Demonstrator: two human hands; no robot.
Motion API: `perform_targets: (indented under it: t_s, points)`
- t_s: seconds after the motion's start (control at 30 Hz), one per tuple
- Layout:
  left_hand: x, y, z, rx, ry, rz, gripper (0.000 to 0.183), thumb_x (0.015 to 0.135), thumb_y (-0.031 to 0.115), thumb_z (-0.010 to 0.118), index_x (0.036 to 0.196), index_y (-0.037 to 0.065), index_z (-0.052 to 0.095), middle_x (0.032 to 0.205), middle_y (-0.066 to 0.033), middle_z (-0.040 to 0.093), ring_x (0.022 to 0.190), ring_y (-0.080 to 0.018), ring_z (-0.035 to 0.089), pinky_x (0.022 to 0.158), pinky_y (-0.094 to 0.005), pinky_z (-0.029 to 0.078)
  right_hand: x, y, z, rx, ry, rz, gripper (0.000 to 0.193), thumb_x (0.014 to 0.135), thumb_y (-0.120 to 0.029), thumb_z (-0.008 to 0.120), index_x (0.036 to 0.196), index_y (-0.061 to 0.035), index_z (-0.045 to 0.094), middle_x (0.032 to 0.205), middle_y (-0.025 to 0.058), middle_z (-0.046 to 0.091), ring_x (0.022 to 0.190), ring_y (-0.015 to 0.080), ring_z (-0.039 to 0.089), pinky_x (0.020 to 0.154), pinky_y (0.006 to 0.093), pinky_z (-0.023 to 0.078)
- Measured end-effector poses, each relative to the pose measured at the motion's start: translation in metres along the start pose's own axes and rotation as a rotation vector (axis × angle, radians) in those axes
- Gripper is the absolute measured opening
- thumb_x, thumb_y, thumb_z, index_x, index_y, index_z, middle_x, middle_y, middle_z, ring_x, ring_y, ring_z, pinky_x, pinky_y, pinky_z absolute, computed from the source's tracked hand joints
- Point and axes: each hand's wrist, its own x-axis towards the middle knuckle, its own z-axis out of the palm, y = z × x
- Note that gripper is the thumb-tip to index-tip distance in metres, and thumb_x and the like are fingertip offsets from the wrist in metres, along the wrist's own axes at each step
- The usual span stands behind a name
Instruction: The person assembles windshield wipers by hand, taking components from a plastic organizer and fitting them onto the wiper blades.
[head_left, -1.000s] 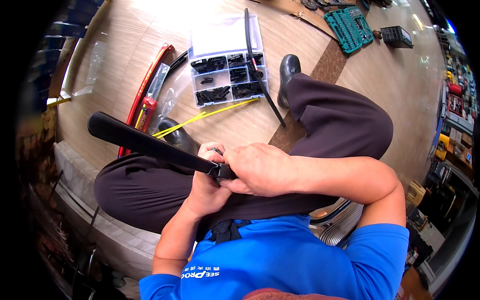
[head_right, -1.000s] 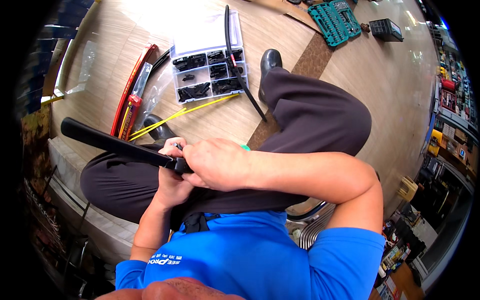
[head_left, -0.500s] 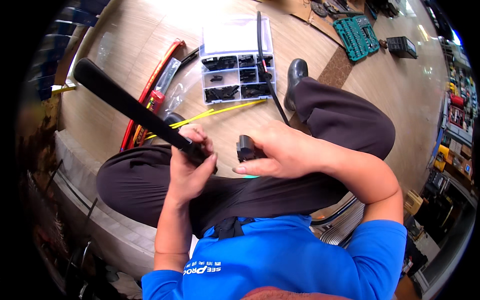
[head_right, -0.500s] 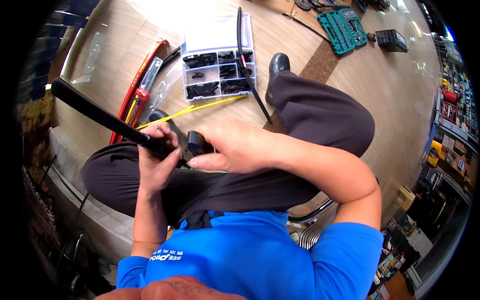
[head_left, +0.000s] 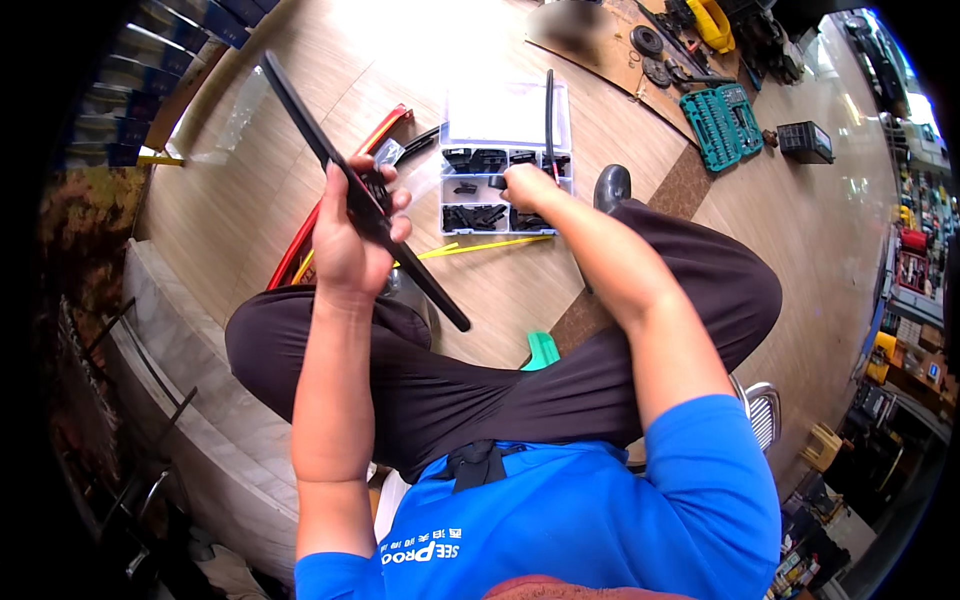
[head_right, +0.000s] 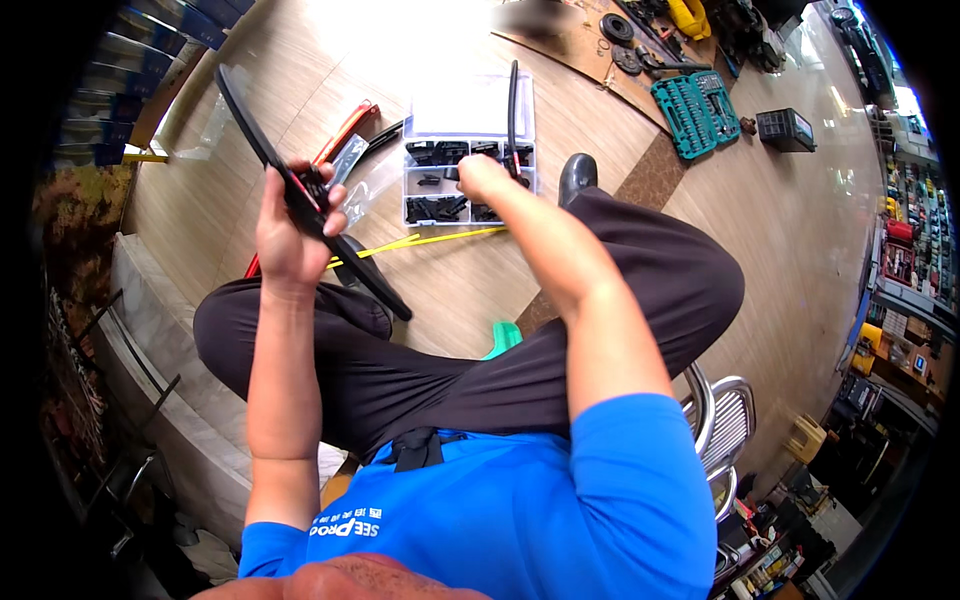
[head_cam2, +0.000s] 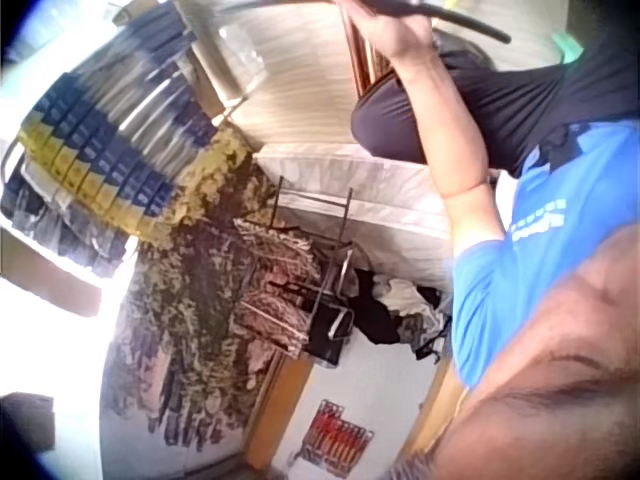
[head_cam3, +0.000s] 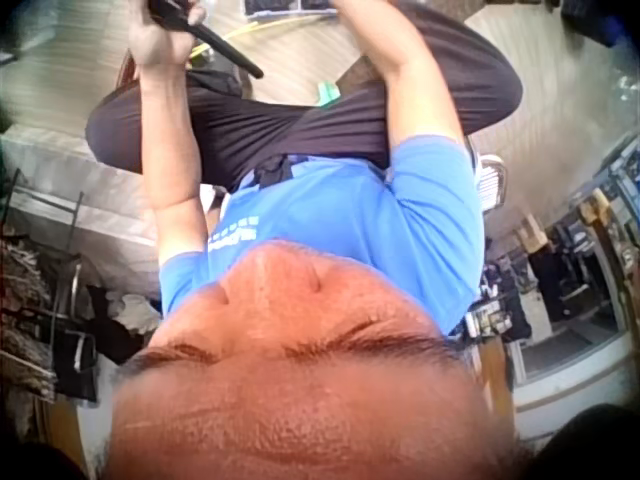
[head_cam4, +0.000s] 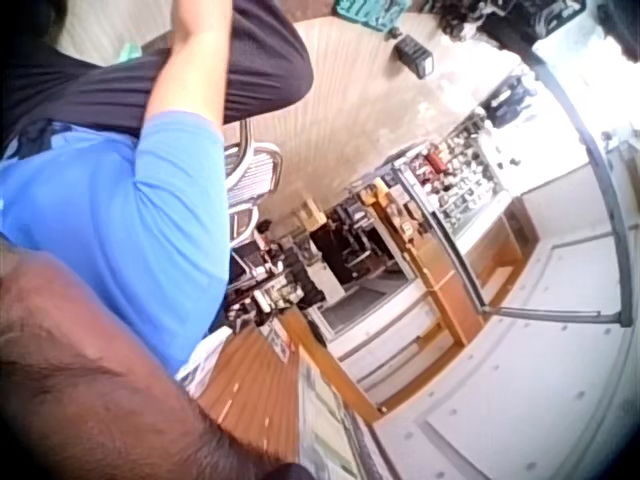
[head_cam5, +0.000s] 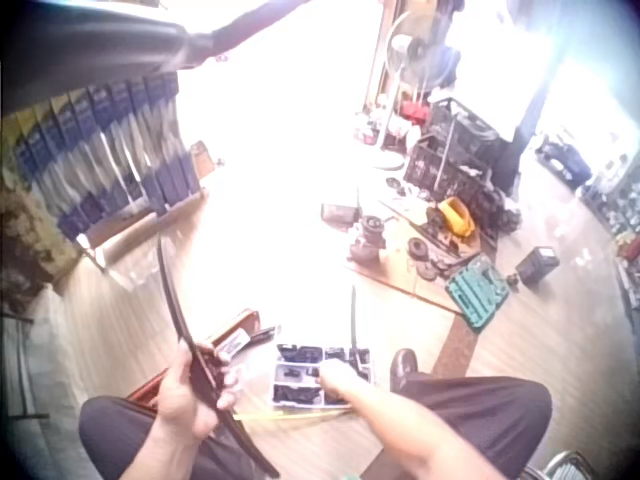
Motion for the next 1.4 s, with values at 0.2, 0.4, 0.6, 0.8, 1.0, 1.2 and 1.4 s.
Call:
perform_targets:
  t_s: [0.2,0.4,0.6,0.8,1.0,1.2,1.4]
  points:
    - [-0.007,-0.003,-0.017,0.096,0.136,0.053,0.042,0.100,0.046,0.039,0.118,0.011,0.053,0.112,-0.0143,0.060,0.089,-0.0263,0.060,0.056,-0.0286,0.045,0.016,0.003,0.050,0.087,0.044,0.117,0.027,0.082,-0.023,0.067,0.097,-0.0008,0.066,0.103,0.0216,0.066,0.101,0.0346,0.063,0.087,0.0442,0.051]
    - [-0.008,-0.003,-0.020,0.086,0.120,0.041,0.049,0.100,0.049,0.033,0.128,0.011,0.048,0.124,-0.0175,0.056,0.104,-0.0318,0.061,0.056,-0.0282,0.046,0.009,-0.035,0.044,0.238,0.314,0.198,0.023,0.083,-0.019,0.065,0.097,-0.0016,0.063,0.105,0.0224,0.064,0.102,0.0342,0.063,0.086,0.0442,0.052]
    - [0.004,-0.008,-0.012,0.081,0.087,0.055,0.050,0.101,0.049,0.030,0.130,0.012,0.046,0.128,-0.0189,0.053,0.112,-0.0355,0.057,0.054,-0.0265,0.046,0.001,-0.110,-0.045,1.060,0.320,-0.336,0.020,0.086,-0.016,0.062,0.096,-0.0011,0.069,0.088,0.0155,0.071,0.079,0.0216,0.069,0.071,0.0343,0.054]
    - [0.013,-0.009,-0.012,0.132,0.104,0.094,0.048,0.101,0.047,0.029,0.129,0.011,0.044,0.124,-0.0178,0.057,0.110,-0.0333,0.059,0.053,-0.0262,0.045,-0.051,-0.143,-0.107,1.350,0.164,-0.592,0.020,0.090,-0.004,0.055,0.107,0.0058,0.061,0.090,0.0132,0.071,0.077,0.0147,0.070,0.069,0.0271,0.055]
    - [0.013,-0.014,-0.011,0.180,0.116,0.122,0.060,0.099,0.056,0.023,0.128,0.011,0.051,0.110,-0.0068,0.060,0.084,-0.0150,0.058,0.054,-0.0263,0.044,-0.068,-0.149,-0.111,0.722,0.466,-0.784,0.035,0.084,-0.005,0.064,0.119,-0.0028,0.059,0.097,0.0143,0.067,0.081,0.0187,0.067,0.073,0.0291,0.053]
    - [0.011,-0.013,-0.012,0.225,0.099,0.084,0.073,0.095,0.065,0.016,0.130,0.010,0.049,0.112,-0.0081,0.060,0.089,-0.0155,0.057,0.057,-0.0270,0.046,-0.073,-0.158,-0.105,0.978,0.290,-0.635,0.037,0.084,-0.007,0.064,0.121,-0.0012,0.057,0.090,0.0123,0.068,0.078,0.0161,0.065,0.069,0.0273,0.053]
    - [0.009,-0.011,-0.002,0.179,0.112,0.087,0.073,0.095,0.066,0.016,0.132,0.009,0.043,0.116,-0.0098,0.059,0.094,-0.0167,0.057,0.058,-0.0266,0.043,-0.071,-0.143,-0.116,1.568,-0.102,-0.472,0.044,0.084,-0.005,0.065,0.125,0.0047,0.052,0.089,0.0111,0.067,0.070,0.0128,0.064,0.057,0.0235,0.052]
